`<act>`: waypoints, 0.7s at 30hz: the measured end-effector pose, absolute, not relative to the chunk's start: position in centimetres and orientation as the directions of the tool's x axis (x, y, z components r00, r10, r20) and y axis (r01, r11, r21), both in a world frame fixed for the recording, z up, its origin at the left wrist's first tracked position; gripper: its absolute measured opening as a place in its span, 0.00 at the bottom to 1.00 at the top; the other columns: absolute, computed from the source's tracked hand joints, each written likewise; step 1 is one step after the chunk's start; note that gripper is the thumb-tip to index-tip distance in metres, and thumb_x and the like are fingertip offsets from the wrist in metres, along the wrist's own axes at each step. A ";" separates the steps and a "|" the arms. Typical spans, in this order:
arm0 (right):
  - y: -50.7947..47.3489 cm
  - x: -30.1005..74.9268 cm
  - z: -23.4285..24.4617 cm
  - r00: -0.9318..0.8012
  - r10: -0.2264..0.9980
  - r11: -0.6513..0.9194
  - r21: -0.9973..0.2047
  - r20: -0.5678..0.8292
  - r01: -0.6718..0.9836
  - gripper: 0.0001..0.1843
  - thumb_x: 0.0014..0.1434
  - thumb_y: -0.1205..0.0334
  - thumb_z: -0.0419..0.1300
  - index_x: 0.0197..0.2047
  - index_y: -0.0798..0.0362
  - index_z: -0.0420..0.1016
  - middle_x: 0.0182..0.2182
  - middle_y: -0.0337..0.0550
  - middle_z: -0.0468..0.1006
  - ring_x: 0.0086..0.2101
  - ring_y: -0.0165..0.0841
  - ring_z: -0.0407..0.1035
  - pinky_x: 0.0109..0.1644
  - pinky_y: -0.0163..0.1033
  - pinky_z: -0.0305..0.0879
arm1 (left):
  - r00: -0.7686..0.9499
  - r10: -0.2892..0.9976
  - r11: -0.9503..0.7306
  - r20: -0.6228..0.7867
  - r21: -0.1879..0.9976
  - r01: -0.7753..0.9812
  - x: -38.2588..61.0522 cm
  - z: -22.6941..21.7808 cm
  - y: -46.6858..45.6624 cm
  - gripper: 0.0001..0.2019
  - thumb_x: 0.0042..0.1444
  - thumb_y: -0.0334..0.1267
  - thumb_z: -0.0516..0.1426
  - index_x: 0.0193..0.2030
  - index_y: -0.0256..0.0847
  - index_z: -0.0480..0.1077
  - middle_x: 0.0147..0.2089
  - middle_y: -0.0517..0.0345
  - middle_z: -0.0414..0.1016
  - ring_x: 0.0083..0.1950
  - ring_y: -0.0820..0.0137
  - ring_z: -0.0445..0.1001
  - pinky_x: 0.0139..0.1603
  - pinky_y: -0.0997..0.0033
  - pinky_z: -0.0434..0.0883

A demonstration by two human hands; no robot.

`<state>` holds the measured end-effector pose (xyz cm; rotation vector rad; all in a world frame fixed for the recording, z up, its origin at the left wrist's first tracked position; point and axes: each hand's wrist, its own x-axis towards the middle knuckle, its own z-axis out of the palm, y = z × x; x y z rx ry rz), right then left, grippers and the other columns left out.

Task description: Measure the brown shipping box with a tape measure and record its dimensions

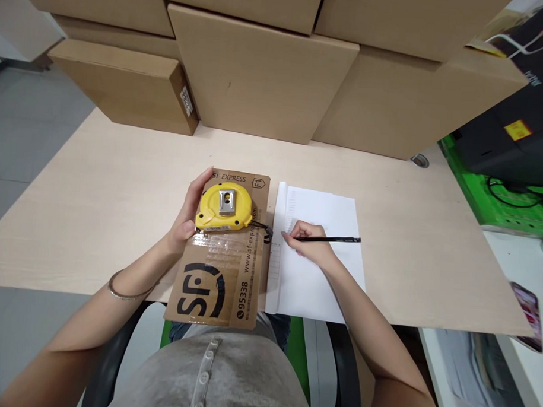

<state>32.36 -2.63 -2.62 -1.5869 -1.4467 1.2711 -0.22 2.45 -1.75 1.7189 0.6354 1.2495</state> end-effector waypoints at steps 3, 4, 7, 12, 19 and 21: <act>-2.6 32.1 -2.7 -0.031 0.980 -0.173 -0.911 -0.199 0.376 0.23 0.49 0.48 0.75 0.21 0.49 0.67 0.14 0.34 0.69 0.16 0.25 0.58 0.21 0.34 0.53 | 0.334 0.817 -0.466 0.470 0.880 -0.097 0.0 -2.1 2.5 0.47 0.58 0.76 0.56 0.79 0.60 0.57 0.80 0.54 0.58 0.80 0.41 0.55 0.79 0.38 0.62; -2.6 32.0 -2.7 -0.031 0.980 -0.171 -0.910 -0.197 0.379 0.22 0.49 0.49 0.74 0.21 0.49 0.68 0.14 0.35 0.70 0.16 0.26 0.59 0.21 0.35 0.54 | 0.315 0.823 -0.465 0.473 0.879 -0.105 0.1 -2.3 2.5 0.45 0.58 0.76 0.55 0.78 0.60 0.59 0.79 0.54 0.60 0.80 0.42 0.56 0.78 0.38 0.63; -2.6 32.0 -2.8 -0.044 0.978 -0.174 -0.907 -0.206 0.384 0.20 0.50 0.49 0.73 0.21 0.49 0.69 0.13 0.36 0.70 0.16 0.27 0.60 0.21 0.35 0.55 | 0.241 0.865 -0.419 0.440 0.898 -0.137 0.6 -3.1 2.5 0.41 0.61 0.76 0.50 0.75 0.60 0.64 0.75 0.54 0.66 0.78 0.45 0.61 0.76 0.40 0.66; -2.7 32.0 -2.7 -0.054 0.976 -0.173 -0.901 -0.211 0.398 0.19 0.50 0.51 0.72 0.21 0.49 0.69 0.13 0.35 0.69 0.15 0.27 0.59 0.20 0.34 0.54 | 0.143 0.953 -0.230 0.266 0.947 -0.225 1.8 -3.0 2.2 0.40 0.63 0.75 0.50 0.75 0.58 0.63 0.68 0.50 0.75 0.66 0.52 0.75 0.70 0.45 0.71; -2.6 32.1 -2.7 -0.082 0.976 -0.153 -0.898 -0.204 0.411 0.18 0.52 0.51 0.70 0.21 0.49 0.68 0.12 0.35 0.68 0.15 0.27 0.58 0.20 0.35 0.53 | 0.023 0.992 0.121 -0.120 0.933 -0.339 2.1 -2.1 3.3 0.30 0.65 0.70 0.50 0.44 0.47 0.78 0.43 0.48 0.83 0.47 0.59 0.81 0.50 0.55 0.78; -2.6 32.1 -2.7 -0.082 0.978 -0.140 -0.895 -0.192 0.423 0.18 0.52 0.50 0.70 0.21 0.48 0.68 0.12 0.35 0.68 0.15 0.27 0.58 0.20 0.35 0.54 | -0.065 0.988 0.108 -0.138 0.935 -0.337 1.7 -2.4 3.8 0.27 0.65 0.68 0.52 0.38 0.46 0.77 0.39 0.49 0.81 0.42 0.62 0.80 0.48 0.58 0.78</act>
